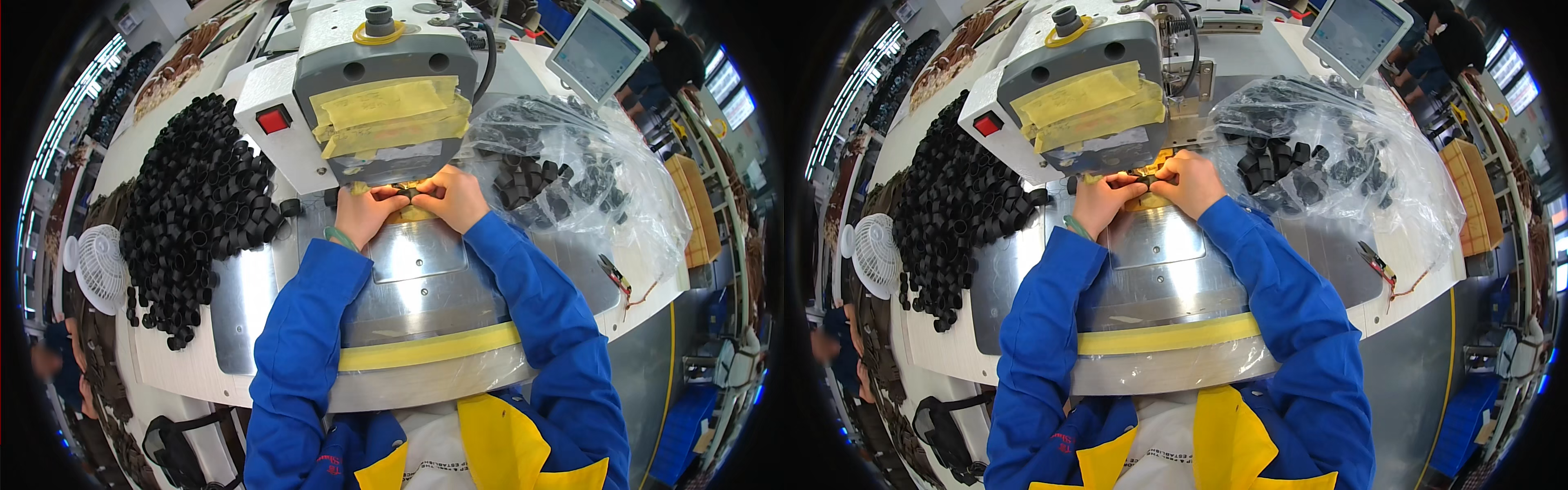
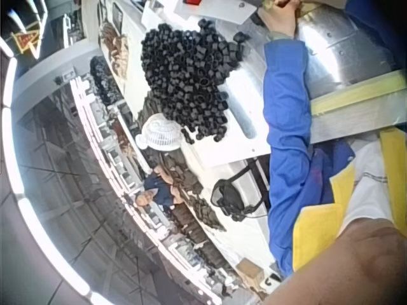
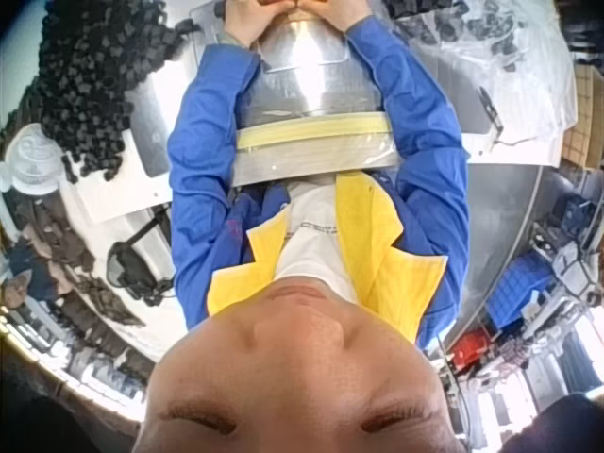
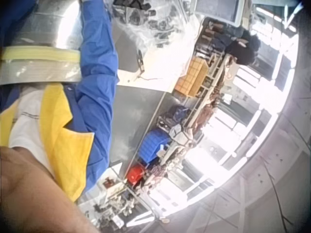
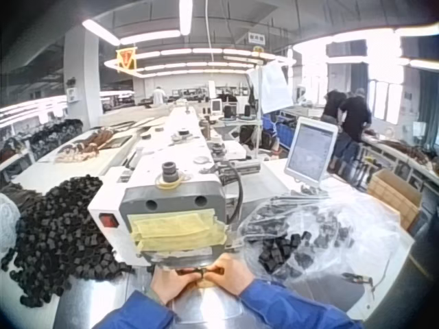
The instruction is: The person repeatedly takes small black loops, positions them onto the machine fixture by hand to stitch them, and places the finished pieces aside.
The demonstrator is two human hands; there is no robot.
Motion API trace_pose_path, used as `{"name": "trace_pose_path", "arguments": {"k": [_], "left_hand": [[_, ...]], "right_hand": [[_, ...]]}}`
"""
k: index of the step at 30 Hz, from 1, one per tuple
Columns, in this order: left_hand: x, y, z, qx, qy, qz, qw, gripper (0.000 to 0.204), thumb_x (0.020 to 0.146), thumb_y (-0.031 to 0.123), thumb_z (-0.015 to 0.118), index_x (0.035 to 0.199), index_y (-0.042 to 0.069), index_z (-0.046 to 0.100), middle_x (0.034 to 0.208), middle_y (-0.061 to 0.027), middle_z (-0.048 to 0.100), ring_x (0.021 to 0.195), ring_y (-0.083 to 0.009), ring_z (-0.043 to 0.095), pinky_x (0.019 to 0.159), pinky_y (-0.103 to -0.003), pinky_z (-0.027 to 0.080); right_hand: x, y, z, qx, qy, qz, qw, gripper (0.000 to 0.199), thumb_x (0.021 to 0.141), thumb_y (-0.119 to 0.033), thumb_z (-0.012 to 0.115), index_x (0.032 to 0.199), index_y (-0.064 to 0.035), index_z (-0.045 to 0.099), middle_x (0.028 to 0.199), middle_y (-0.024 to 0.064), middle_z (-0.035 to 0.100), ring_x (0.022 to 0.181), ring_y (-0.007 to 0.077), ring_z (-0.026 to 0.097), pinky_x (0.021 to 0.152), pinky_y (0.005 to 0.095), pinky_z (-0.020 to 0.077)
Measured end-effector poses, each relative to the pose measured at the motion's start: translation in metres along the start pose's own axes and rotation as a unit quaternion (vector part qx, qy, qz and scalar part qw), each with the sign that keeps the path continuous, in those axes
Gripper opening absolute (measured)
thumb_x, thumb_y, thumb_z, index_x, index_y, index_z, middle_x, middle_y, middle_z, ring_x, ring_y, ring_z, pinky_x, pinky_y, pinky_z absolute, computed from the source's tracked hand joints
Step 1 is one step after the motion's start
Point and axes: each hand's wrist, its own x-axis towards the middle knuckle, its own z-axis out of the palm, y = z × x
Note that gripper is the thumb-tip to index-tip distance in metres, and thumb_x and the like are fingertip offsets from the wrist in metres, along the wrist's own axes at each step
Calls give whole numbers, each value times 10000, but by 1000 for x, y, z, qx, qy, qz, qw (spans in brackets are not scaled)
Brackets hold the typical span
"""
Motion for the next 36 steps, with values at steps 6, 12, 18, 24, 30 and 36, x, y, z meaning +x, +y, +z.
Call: {"name": "trace_pose_path", "arguments": {"k": [6,12,18,24,30,36], "left_hand": [[2,-6,1,-9,1,7,1000,207,658,124,713,782,-25,639,724,-45,624,633,-71,550,591,-197,454],[0,-3,-6,11,26,22,999,260,608,155,732,754,-43,645,714,-105,645,606,-134,601,605,-237,480],[7,-14,2,19,25,7,999,249,618,167,726,753,-29,651,727,-99,646,629,-135,601,625,-236,475],[-3,7,-4,1,20,4,1000,264,614,190,727,747,-25,651,718,-94,647,623,-140,604,624,-243,475],[6,-13,4,6,37,25,999,270,608,188,730,744,-30,647,691,-96,643,604,-138,604,601,-233,475],[1,4,0,63,20,30,997,251,640,183,716,756,-24,634,638,-52,602,569,-95,545,530,-216,432]], "right_hand": [[1,1,0,-8,-4,7,1000,190,614,-178,709,710,-38,623,697,88,550,629,236,543,577,321,443],[1,-2,5,-25,4,-22,999,189,612,-181,708,698,-39,618,704,95,554,691,247,544,609,326,443],[1,1,2,-13,-10,12,1000,198,604,-186,709,694,-36,617,709,102,558,708,261,540,625,345,440],[1,0,6,-42,2,-35,998,189,607,-186,709,691,-42,619,708,100,557,711,261,538,628,340,437],[0,2,2,-30,-2,-2,1000,187,608,-182,709,681,-43,607,703,87,555,719,239,530,630,323,432],[0,-5,-5,2,-10,-2,1000,179,624,-155,689,733,-47,597,731,79,560,635,221,534,564,307,433]]}}
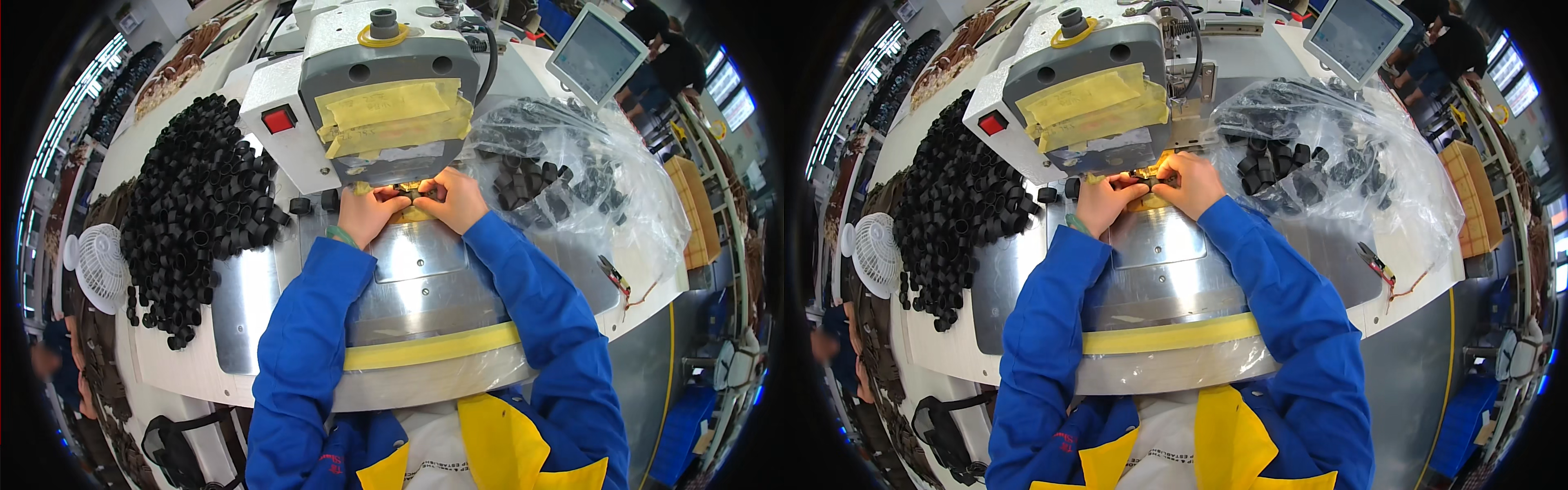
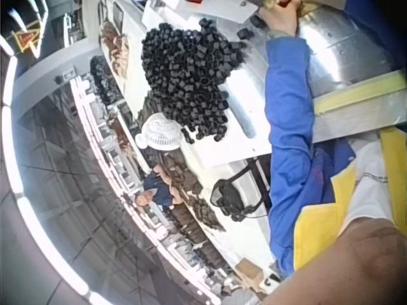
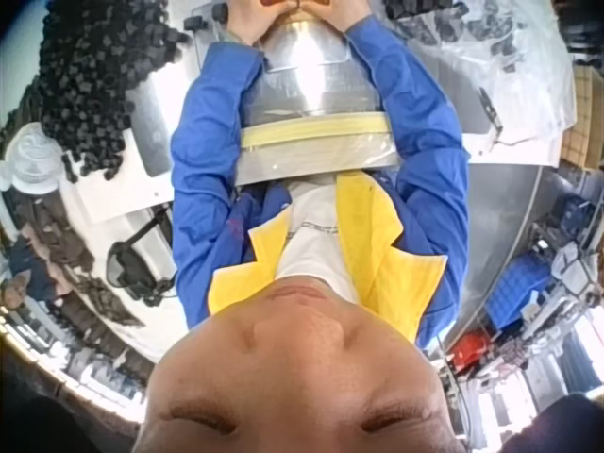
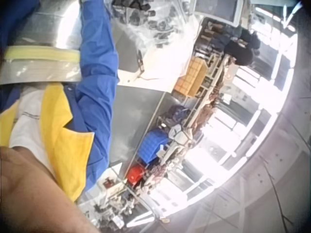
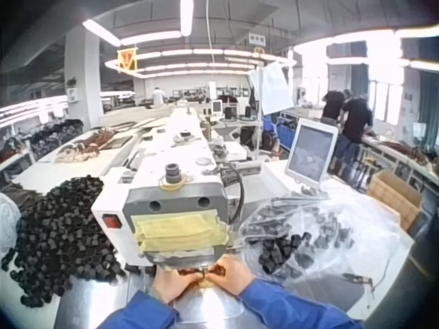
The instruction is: The person repeatedly takes small black loops, positions them onto the machine fixture by hand to stitch them, and places the finished pieces aside.
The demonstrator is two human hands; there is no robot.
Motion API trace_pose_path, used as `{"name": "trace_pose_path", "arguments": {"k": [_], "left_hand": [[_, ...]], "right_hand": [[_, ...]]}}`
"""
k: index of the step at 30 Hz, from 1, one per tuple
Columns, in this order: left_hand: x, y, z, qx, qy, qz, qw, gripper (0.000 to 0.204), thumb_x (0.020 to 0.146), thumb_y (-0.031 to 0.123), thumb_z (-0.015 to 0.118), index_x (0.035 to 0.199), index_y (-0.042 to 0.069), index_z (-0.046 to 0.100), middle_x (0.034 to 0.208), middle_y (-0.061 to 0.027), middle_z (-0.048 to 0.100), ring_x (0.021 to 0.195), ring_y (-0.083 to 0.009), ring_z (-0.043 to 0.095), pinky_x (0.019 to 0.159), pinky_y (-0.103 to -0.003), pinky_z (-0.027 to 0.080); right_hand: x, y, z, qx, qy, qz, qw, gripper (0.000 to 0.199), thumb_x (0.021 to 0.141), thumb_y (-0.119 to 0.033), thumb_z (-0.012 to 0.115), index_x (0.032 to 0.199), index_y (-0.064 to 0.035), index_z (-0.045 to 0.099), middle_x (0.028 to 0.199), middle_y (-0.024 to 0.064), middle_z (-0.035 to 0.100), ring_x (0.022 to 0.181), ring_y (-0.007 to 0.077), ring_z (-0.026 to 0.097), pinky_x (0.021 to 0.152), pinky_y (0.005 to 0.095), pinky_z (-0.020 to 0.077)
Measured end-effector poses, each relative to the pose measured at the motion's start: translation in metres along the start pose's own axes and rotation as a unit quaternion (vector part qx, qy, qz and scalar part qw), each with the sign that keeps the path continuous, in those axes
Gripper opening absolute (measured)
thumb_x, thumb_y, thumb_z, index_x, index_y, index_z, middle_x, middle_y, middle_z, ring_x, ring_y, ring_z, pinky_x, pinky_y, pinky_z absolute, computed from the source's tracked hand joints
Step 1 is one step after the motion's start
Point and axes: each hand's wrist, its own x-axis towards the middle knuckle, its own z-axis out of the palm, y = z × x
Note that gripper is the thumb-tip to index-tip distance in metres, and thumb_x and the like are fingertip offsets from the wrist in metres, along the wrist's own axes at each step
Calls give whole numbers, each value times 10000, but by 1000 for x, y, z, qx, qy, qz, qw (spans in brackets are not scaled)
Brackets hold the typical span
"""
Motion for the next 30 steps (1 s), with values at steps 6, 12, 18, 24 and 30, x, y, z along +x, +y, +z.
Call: {"name": "trace_pose_path", "arguments": {"k": [6,12,18,24,30], "left_hand": [[-14,0,-12,32,-90,58,994,242,630,193,719,732,-3,621,608,-59,567,525,-115,517,509,-242,418],[-35,0,-22,34,-138,187,972,104,746,114,624,767,15,605,714,-49,511,619,-154,489,576,-250,396],[-26,1,-14,18,-91,210,973,106,780,122,576,826,33,610,787,-49,526,735,-198,513,657,-266,410],[-19,-2,-21,217,-57,417,881,150,745,130,601,881,69,608,922,-55,593,707,-197,558,638,-273,435],[-19,-4,-20,-161,-165,0,973,176,727,143,633,854,25,604,592,-57,592,544,-104,546,549,-226,420]], "right_hand": [[-9,-1,-3,34,-87,-51,994,168,629,-141,680,764,-70,609,754,69,559,637,214,548,566,301,441],[-36,-19,3,-33,-22,-119,992,220,634,-145,705,804,-45,607,765,70,529,585,205,548,555,284,460],[-34,-32,16,-125,16,-59,990,154,682,-210,594,705,-71,530,681,98,556,612,288,563,547,378,465],[-41,-28,5,-53,-76,-59,994,164,658,-199,615,683,-64,524,694,93,570,568,283,550,533,368,452],[-21,-8,1,-24,-82,-153,984,147,664,-135,680,717,-42,580,721,75,517,586,227,536,525,309,441]]}}
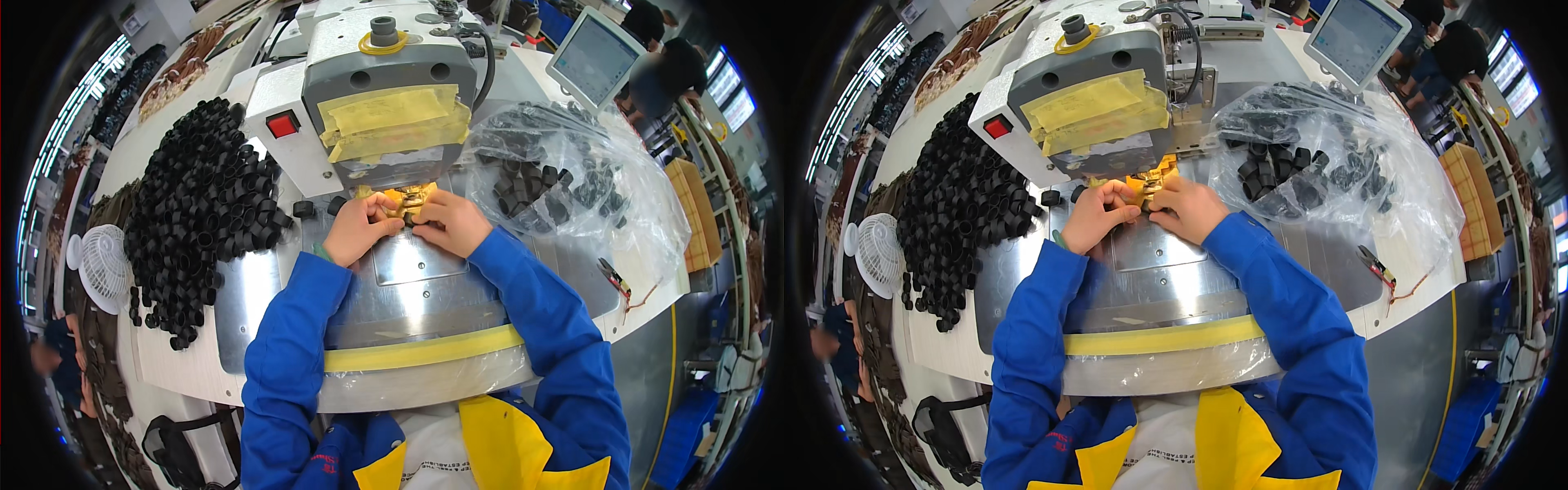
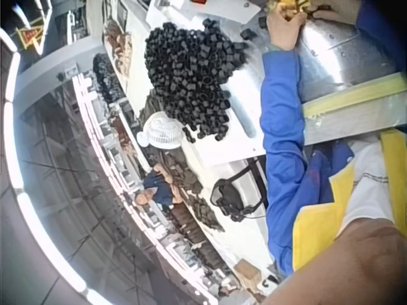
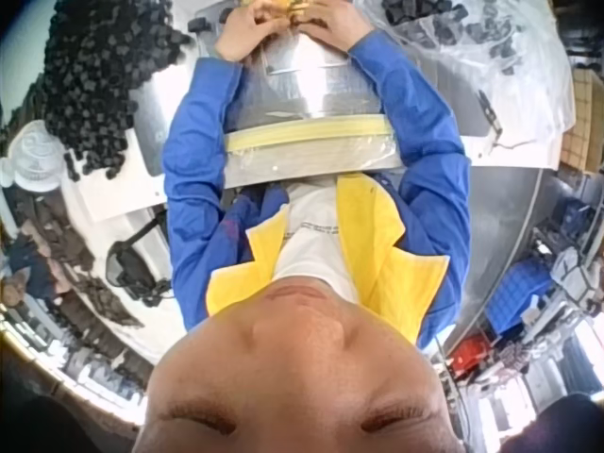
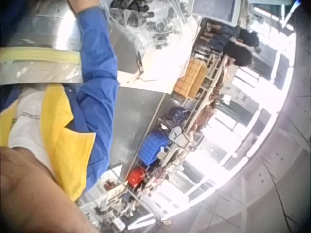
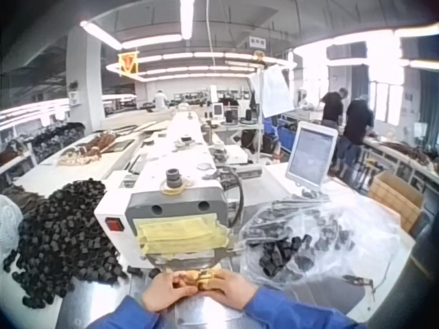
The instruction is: The person repeatedly takes small black loops, positions them onto the machine fixture by hand to stitch them, and places the finished pieces aside.
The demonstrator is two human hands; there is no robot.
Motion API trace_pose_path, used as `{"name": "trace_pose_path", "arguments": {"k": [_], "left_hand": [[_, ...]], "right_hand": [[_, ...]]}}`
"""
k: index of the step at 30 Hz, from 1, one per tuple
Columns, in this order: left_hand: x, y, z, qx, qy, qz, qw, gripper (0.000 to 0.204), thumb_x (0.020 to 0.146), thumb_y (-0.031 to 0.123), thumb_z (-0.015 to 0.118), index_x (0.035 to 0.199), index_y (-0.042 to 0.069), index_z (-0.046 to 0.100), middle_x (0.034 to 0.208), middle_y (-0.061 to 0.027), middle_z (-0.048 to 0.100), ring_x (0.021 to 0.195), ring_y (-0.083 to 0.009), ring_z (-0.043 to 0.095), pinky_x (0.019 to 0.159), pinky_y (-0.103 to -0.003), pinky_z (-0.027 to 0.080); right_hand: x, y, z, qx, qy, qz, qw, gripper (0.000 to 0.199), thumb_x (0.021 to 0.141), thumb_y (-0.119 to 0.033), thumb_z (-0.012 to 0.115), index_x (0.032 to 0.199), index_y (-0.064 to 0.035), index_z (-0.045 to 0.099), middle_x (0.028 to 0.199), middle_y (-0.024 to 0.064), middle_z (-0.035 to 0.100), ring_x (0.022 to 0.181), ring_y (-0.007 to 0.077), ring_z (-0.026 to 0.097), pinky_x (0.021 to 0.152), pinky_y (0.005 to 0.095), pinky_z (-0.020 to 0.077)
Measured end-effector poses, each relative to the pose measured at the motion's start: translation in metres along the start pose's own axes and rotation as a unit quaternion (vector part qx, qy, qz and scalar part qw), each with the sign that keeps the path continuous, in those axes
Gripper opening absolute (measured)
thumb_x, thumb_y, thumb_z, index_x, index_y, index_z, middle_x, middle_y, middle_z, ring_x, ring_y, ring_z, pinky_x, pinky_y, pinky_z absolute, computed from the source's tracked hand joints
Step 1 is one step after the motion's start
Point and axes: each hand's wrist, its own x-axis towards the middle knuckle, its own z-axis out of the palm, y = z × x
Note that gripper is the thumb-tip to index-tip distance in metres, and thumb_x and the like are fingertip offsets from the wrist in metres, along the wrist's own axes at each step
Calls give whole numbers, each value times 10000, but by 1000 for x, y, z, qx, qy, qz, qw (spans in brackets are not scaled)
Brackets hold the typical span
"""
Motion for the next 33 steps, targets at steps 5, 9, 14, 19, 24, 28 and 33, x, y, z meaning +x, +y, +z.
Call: {"name": "trace_pose_path", "arguments": {"k": [5,9,14,19,24,28,33], "left_hand": [[14,5,17,168,140,-13,976,196,689,87,684,796,-36,575,545,-15,544,518,-50,488,531,-192,408],[24,-13,11,124,138,3,983,199,679,68,688,805,-47,587,558,-14,545,502,-49,478,505,-186,398],[25,-12,14,53,163,-14,985,234,629,144,718,769,-29,646,604,-43,612,547,-83,568,543,-202,456],[23,-7,14,76,166,-23,983,224,630,131,717,773,-28,650,633,-62,623,563,-91,576,564,-204,467],[24,-11,13,71,164,-24,984,233,636,137,714,789,-27,648,643,-64,628,570,-91,581,566,-204,468],[23,-8,14,70,150,-46,985,211,670,89,697,830,-33,632,669,-31,603,570,-55,528,531,-183,434],[22,-4,14,55,138,-50,988,218,679,100,691,841,-32,632,688,-34,612,583,-55,536,540,-181,435]], "right_hand": [[11,18,6,-38,58,46,997,115,694,-155,651,774,-86,605,802,60,498,731,238,545,619,331,454],[14,20,3,26,73,108,991,127,661,-140,673,748,-64,619,786,73,524,716,236,561,608,316,455],[21,13,-5,25,58,182,981,160,628,-134,685,729,-29,618,717,106,556,660,248,571,591,321,457],[20,13,-3,12,64,181,981,163,626,-135,684,727,-25,618,708,116,566,652,260,572,595,327,460],[20,14,0,18,73,178,981,153,633,-135,678,725,-28,620,718,114,560,661,264,570,608,325,461],[19,14,0,20,74,180,981,151,635,-135,677,724,-28,620,721,112,557,663,263,570,607,325,460],[18,15,0,20,74,178,981,157,633,-139,682,727,-27,623,717,112,556,659,261,569,604,323,458]]}}
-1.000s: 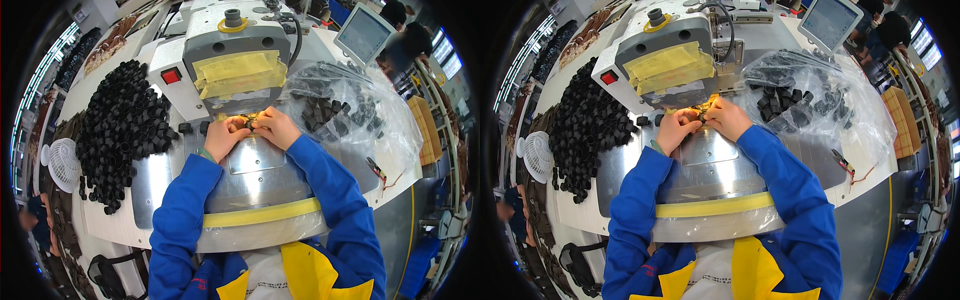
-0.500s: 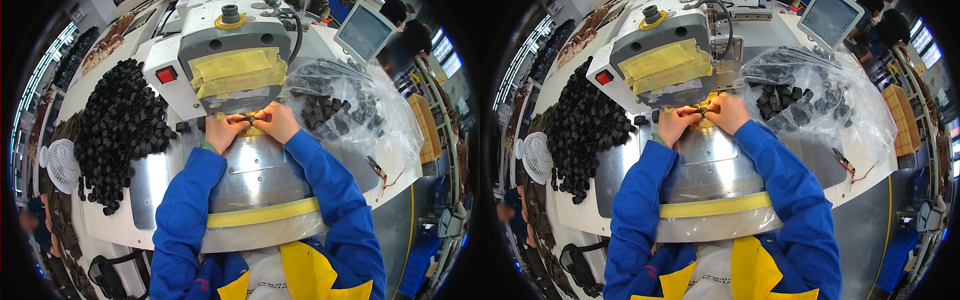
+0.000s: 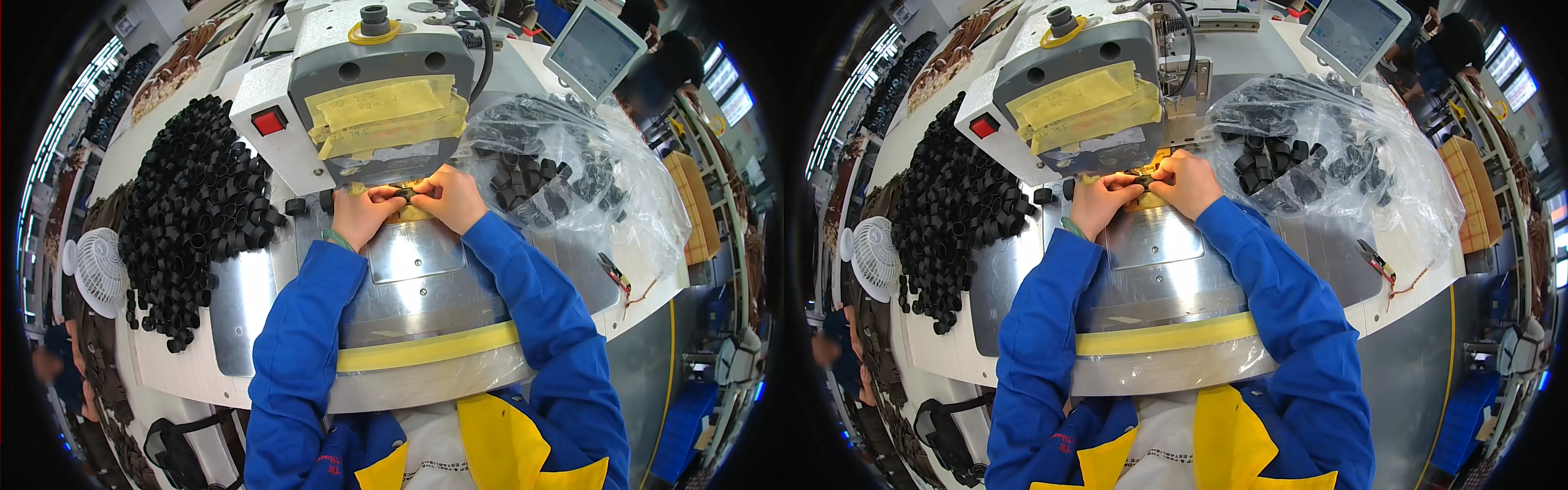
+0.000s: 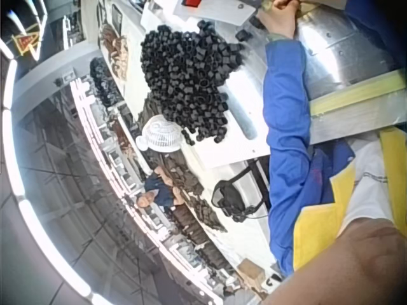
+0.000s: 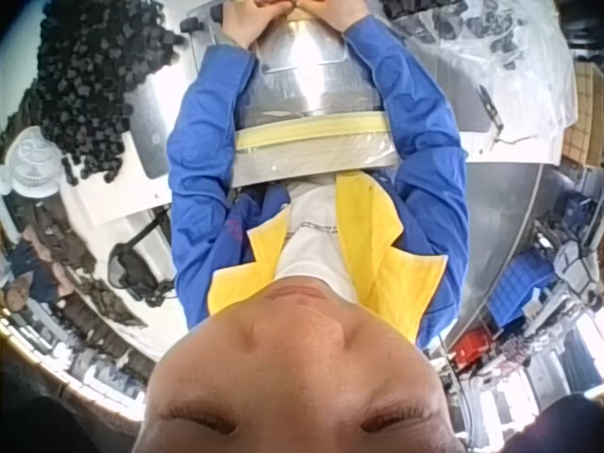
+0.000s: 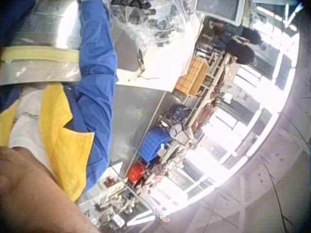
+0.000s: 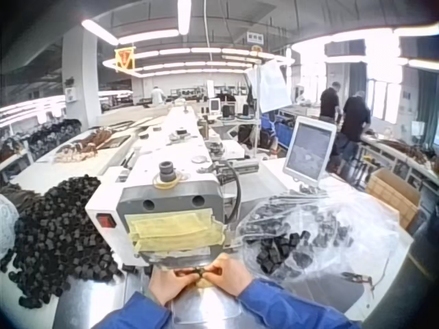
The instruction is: The person repeatedly takes small black loops, positions them onto the machine fixture by hand to stitch them, and places the finished pieces aside.
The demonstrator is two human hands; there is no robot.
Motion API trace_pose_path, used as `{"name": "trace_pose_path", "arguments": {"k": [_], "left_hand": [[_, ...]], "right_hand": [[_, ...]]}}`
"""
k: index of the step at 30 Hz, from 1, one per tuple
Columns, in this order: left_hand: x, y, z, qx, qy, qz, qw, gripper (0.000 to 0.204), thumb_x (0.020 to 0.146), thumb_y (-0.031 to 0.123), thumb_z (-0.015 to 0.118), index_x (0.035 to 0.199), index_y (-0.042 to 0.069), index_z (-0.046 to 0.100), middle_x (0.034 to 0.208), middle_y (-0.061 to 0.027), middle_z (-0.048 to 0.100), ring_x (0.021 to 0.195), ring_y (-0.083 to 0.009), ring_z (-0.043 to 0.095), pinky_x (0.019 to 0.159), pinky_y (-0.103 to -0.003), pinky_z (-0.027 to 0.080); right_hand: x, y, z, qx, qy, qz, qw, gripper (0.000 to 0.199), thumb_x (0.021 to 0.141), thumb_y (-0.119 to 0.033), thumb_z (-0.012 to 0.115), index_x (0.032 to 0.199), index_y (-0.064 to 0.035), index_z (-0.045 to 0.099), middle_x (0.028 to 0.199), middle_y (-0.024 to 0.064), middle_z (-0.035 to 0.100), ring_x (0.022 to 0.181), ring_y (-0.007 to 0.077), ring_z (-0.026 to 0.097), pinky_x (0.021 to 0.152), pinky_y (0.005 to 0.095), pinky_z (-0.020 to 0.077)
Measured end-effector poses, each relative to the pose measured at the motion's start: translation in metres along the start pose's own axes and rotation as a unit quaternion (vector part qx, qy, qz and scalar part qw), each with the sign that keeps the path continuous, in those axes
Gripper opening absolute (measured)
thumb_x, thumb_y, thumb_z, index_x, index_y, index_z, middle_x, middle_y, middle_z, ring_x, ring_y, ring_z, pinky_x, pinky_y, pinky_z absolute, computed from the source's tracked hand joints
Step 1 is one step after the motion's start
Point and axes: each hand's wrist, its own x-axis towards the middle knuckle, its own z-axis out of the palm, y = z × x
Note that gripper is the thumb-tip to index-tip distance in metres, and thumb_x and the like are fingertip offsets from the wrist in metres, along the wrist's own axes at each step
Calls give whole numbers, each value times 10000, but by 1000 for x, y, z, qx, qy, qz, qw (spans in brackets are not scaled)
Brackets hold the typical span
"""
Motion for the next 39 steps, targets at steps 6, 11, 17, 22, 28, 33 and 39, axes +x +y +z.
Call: {"name": "trace_pose_path", "arguments": {"k": [6,11,17,22,28,33,39], "left_hand": [[2,-4,0,2,-8,6,1000,209,687,93,683,850,-28,632,698,-37,614,594,-56,540,545,-182,435],[5,-10,1,16,16,19,1000,253,656,156,698,821,-29,648,726,-84,647,630,-91,591,606,-199,468],[7,-16,0,69,26,46,996,307,643,233,700,811,-19,655,720,-88,650,632,-110,602,654,-206,458],[8,-17,0,65,23,43,997,324,640,249,702,811,-21,654,712,-90,648,627,-118,604,662,-208,456],[1,-5,-4,17,20,26,999,293,647,211,703,805,-31,650,709,-73,646,615,-95,587,644,-204,458],[10,-19,-1,33,26,28,999,245,633,146,710,786,-35,649,695,-71,638,607,-96,584,592,-210,468],[3,-7,-3,-13,17,7,1000,229,628,145,713,757,-32,648,697,-70,636,600,-102,581,608,-211,466]], "right_hand": [[0,-1,-2,4,-5,5,1000,168,629,-144,687,739,-29,631,718,114,563,655,254,572,603,322,459],[1,-1,-2,2,-2,23,1000,187,629,-160,687,749,-27,635,726,115,571,645,247,577,600,315,463],[1,2,1,6,2,16,1000,191,631,-169,685,748,-27,636,725,114,571,645,248,577,599,316,463],[1,2,0,-7,3,5,1000,187,630,-169,687,735,-25,631,720,116,566,648,258,572,600,323,460],[1,1,6,-15,8,-6,1000,192,628,-173,690,739,-30,628,727,115,561,658,258,570,603,325,456],[1,3,4,21,-5,33,999,203,630,-186,693,739,-30,625,728,114,557,686,265,563,619,333,452],[0,0,7,-37,6,-12,999,190,634,-173,692,744,-32,628,725,110,557,674,261,564,613,326,454]]}}
